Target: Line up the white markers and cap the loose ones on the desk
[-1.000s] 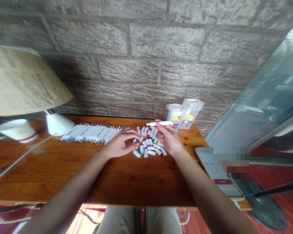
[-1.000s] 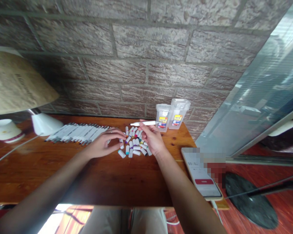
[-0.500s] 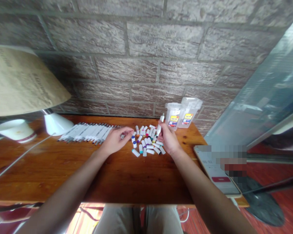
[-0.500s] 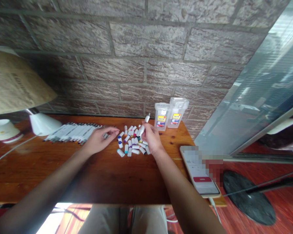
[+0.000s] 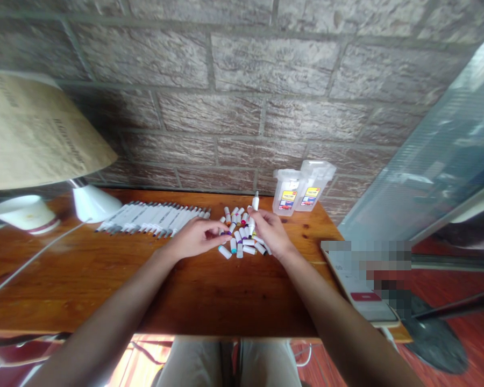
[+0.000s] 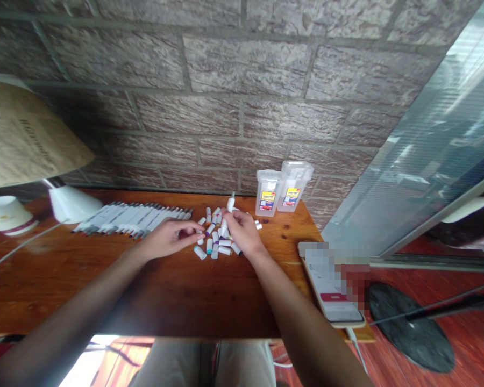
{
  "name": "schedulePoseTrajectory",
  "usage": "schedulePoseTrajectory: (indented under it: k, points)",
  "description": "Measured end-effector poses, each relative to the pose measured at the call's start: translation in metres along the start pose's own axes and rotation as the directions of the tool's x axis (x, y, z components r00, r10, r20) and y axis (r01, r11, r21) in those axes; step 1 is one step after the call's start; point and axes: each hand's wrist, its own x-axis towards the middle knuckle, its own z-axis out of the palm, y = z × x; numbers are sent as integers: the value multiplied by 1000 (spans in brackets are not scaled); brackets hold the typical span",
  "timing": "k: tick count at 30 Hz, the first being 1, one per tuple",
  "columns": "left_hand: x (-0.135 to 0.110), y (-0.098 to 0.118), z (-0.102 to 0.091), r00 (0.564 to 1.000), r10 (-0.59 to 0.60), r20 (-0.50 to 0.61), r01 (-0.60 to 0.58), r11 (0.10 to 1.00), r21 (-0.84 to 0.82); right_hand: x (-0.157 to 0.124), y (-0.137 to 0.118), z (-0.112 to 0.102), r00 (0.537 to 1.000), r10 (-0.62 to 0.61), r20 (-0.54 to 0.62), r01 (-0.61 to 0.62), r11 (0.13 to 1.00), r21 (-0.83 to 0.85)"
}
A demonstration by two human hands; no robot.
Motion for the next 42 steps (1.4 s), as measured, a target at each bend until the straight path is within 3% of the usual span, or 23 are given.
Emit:
schedulePoseTrajectory:
  k: [8, 28, 32, 36, 39, 42]
  points:
    - [0, -9, 3, 993, -1, 119, 9, 998, -70, 0, 0, 0, 1000, -13, -16, 13, 1000, 1]
    - [1, -11, 5, 983, -40, 177, 40, 999, 3, 0, 1, -1, 1000, -2, 25, 0, 996, 88]
    - [2, -5, 3, 994, -27, 102, 29, 999, -16, -2, -5, 0, 994, -2, 112, -10, 994, 108]
    - [3, 2, 0, 993, -62, -100, 49, 990, -129, -7, -11, 3, 957, -68, 282, 27, 989, 146]
    - [6, 2, -2, 946, -213, -246, 117, 928, -354, -10, -12, 4, 914, -72, 400, 12, 988, 152]
    - [10, -2, -5, 869, -409, -278, 169, 774, -610, -13, -14, 5, 893, -15, 450, -36, 994, 104]
